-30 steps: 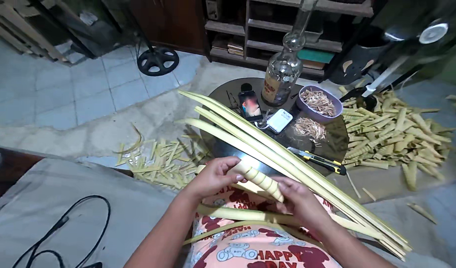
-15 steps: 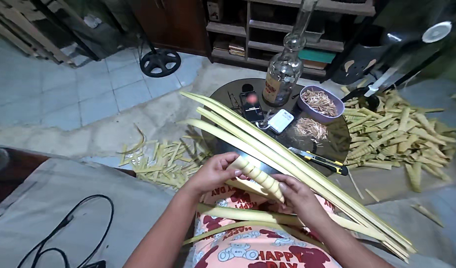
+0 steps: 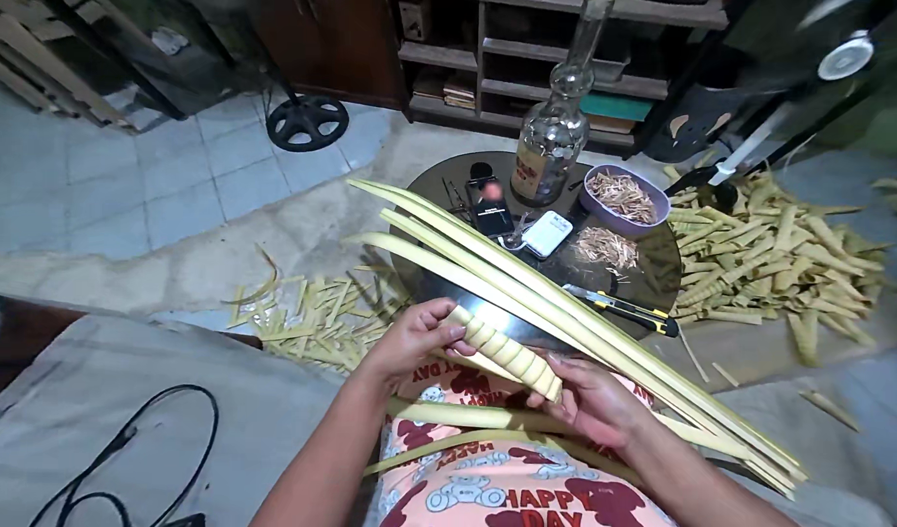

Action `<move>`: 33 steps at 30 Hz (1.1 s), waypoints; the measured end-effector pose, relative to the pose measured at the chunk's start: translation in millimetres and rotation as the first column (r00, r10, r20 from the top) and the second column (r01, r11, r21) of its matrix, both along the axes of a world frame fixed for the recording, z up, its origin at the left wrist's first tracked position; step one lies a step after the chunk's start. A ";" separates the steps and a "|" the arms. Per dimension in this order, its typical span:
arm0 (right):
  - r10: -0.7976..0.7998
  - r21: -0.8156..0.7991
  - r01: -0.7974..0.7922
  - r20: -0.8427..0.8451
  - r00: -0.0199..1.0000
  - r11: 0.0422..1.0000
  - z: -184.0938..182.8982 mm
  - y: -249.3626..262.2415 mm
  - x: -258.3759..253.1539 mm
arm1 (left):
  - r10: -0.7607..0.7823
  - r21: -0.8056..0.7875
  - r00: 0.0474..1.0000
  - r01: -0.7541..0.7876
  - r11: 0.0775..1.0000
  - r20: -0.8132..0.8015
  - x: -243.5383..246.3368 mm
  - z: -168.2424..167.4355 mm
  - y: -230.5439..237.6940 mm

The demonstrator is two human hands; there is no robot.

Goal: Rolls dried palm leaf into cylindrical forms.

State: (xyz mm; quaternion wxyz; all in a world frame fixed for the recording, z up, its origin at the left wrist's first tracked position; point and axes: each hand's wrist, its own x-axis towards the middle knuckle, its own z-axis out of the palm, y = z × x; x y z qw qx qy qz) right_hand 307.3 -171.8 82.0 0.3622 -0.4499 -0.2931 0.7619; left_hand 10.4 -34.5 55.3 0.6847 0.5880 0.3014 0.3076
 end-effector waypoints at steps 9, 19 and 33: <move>0.404 0.270 -0.385 -0.015 0.915 0.883 26.1 30.1 -12.7 | 0.026 0.067 0.998 -0.022 0.997 -0.053 17.0 15.5 -59.9; 0.496 0.205 -0.509 0.114 0.861 0.836 -10.7 36.3 -19.0 | -0.169 0.099 0.529 0.441 0.892 -0.832 -41.4 -48.6 -102.3; 0.539 0.383 -0.614 0.294 0.789 0.691 15.2 42.3 8.8 | 0.073 0.301 0.498 0.396 0.868 -0.864 -55.3 26.5 -53.1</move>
